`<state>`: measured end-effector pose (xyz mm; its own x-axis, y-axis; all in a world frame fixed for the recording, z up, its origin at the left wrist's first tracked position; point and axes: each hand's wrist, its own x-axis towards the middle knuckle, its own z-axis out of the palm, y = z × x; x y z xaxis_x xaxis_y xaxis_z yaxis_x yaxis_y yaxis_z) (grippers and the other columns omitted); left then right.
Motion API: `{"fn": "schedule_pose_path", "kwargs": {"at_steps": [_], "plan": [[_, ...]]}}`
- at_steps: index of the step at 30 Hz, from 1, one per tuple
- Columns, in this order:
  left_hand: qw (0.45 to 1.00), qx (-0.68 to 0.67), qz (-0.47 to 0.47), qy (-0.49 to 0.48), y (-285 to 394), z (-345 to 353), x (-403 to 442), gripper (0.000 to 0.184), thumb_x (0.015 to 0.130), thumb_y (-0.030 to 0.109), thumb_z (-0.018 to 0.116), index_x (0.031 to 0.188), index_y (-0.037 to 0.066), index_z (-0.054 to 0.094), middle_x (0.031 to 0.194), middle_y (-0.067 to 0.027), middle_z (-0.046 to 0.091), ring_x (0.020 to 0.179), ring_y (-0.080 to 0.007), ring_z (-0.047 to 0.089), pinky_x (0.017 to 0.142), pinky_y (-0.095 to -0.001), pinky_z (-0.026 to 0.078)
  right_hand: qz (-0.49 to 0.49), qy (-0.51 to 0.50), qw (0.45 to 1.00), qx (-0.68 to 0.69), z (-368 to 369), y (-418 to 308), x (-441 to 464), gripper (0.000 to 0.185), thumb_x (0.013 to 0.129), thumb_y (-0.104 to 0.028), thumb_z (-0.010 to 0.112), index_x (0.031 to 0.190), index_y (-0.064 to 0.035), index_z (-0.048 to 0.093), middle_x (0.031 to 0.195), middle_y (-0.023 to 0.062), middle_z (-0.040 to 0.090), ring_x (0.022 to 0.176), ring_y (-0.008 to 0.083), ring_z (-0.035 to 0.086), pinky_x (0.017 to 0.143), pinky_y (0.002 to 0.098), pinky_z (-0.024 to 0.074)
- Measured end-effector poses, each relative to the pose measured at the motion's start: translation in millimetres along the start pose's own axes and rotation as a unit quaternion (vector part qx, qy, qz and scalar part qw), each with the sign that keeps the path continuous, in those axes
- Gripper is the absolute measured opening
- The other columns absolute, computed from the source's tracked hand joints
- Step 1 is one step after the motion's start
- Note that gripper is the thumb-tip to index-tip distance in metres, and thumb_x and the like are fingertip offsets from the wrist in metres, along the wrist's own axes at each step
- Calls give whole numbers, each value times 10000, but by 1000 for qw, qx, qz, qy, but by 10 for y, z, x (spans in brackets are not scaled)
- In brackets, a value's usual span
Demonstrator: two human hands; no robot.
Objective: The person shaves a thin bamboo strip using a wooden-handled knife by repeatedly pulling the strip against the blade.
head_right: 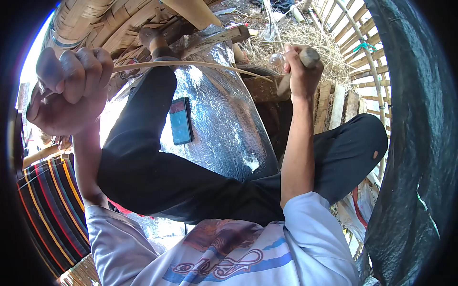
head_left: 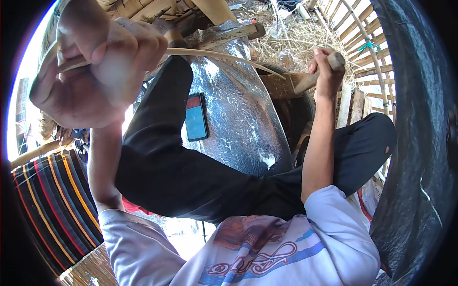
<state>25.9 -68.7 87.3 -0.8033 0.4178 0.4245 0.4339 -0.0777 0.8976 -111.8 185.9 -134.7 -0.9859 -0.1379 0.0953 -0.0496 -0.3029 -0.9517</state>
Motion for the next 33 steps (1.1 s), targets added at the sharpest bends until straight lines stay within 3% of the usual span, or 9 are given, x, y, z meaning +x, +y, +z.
{"fn": "schedule_pose_path", "kwargs": {"at_steps": [2, 5, 8, 14, 20, 25, 26, 28, 33], "plan": [[998, 41, 42, -20, -9, 9, -21, 287, 840, 426, 380, 754, 153, 364, 460, 49, 220, 437, -104, 189, 635, -305, 281, -22, 24, 997, 63, 17, -111, -1, 89, 792, -68, 629, 755, 0, 584, 566, 24, 529, 463, 83, 474, 459, 223, 370], [991, -75, -37, 108, 62, 108, -53, 306, 834, 446, 386, 772, 148, 365, 462, 46, 199, 454, -108, 167, 704, -318, 259, -30, 29, 995, 91, 3, -173, -3, 84, 789, -58, 629, 751, -1, 582, 569, 25, 530, 467, 85, 476, 464, 225, 372], [985, -56, -33, 159, 27, 111, -37, 320, 825, 465, 400, 776, 151, 363, 464, 44, 217, 454, -106, 183, 628, -290, 255, -32, 20, 997, 70, 4, -190, -17, 85, 789, -59, 633, 747, -4, 583, 568, 22, 531, 471, 83, 480, 466, 227, 376], [989, -97, -30, 108, -57, 144, 100, 335, 817, 473, 408, 762, 146, 357, 481, 43, 261, 465, -102, 210, 511, -260, 199, -38, 12, 998, 44, -9, -205, -35, 91, 788, -64, 640, 744, -8, 584, 563, 20, 532, 474, 80, 484, 470, 228, 381], [986, -83, -23, 144, -86, 242, 134, 410, 805, 535, 403, 755, 131, 356, 482, 37, 238, 488, -111, 177, 534, -274, 185, -82, -11, 978, 191, 71, -486, -153, 100, 785, -51, 622, 757, -1, 540, 578, 46, 495, 479, 124, 464, 495, 265, 394], [981, -103, -32, 159, -102, 208, 129, 498, 805, 617, 386, 721, 127, 350, 472, 37, 213, 478, -112, 157, 522, -276, 183, -212, -180, 914, 297, 101, -1294, -504, 259, 860, -313, 444, 882, -58, 483, 570, 44, 431, 503, 150, 401, 569, 337, 369], [982, -102, -32, 158, -126, 207, 148, 498, 805, 617, 386, 721, 127, 350, 472, 37, 213, 478, -112, 157, 522, -276, 183, -213, -152, 925, 276, 157, -1443, -614, 304, 849, -433, 476, 826, -131, 503, 519, -49, 387, 482, 76, 327, 541, 274, 305], [989, -71, 20, 127, -176, 228, 192, 482, 861, 582, 358, 693, 130, 341, 454, 47, 187, 447, -102, 133, 483, -270, 178, -207, -163, 918, 296, 125, -1622, -750, 297, 814, -436, 554, 815, -144, 505, 523, -60, 440, 474, 62, 374, 538, 240, 329], [980, -79, -12, 185, -168, 294, 219, 391, 960, 390, 267, 653, 151, 301, 431, 57, 159, 410, -94, 102, 434, -266, 169, -228, -181, 893, 342, 135, -1762, -883, 266, 764, -370, 648, 780, -147, 505, 482, -69, 490, 420, 38, 429, 484, 203, 344]]}}
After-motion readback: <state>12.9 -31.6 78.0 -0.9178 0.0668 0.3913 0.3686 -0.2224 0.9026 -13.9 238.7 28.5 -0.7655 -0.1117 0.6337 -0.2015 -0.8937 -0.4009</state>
